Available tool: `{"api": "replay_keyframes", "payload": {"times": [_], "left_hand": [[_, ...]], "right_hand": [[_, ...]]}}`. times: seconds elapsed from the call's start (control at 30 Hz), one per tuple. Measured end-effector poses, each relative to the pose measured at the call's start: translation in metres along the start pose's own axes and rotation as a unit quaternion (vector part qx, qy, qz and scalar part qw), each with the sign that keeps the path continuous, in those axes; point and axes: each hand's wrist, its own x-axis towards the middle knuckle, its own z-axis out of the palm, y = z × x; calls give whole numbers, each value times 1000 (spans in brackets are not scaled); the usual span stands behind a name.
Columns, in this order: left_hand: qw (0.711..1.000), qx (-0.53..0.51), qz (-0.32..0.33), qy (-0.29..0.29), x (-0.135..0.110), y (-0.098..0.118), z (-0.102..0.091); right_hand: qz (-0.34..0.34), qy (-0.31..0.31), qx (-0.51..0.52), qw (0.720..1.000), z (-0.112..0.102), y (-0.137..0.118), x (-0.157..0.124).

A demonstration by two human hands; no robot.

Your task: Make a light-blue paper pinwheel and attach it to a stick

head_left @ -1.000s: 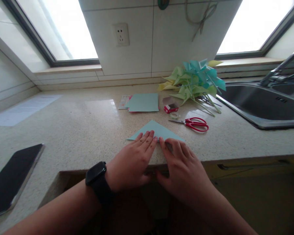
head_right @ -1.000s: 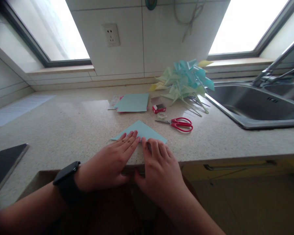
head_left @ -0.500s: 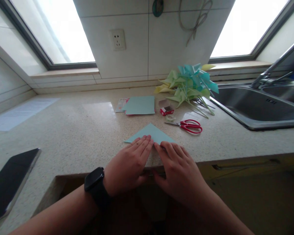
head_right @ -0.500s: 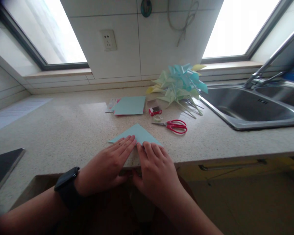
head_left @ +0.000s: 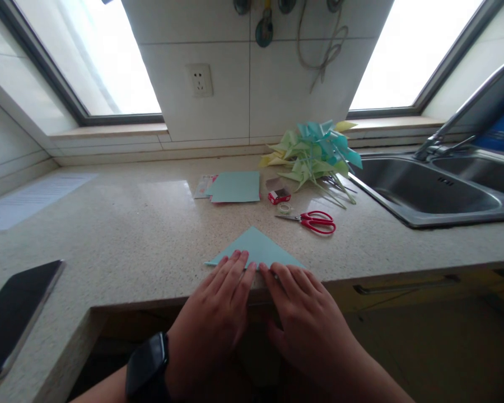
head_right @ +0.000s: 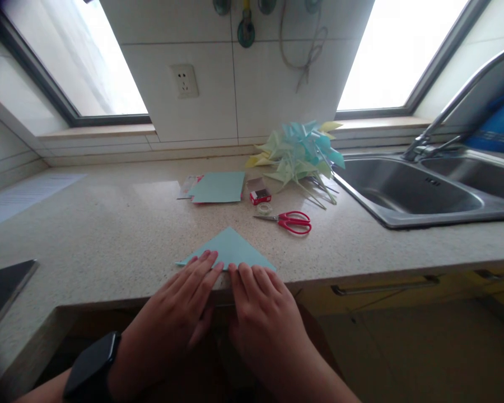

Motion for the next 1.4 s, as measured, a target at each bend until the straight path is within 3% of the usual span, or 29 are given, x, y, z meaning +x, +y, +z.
{"api": "replay_keyframes", "payload": {"times": [0.67, 1.17, 1.4], "left_hand": [[999, 33, 27, -6, 9, -10, 11], [999, 29, 35, 7, 14, -10, 17], [999, -28, 16, -21, 17, -16, 12]], "right_hand": [[74, -7, 29, 997, 12, -6, -2], [56, 16, -15, 998, 8, -14, 8], [51, 17, -46, 998, 9, -14, 9]]}}
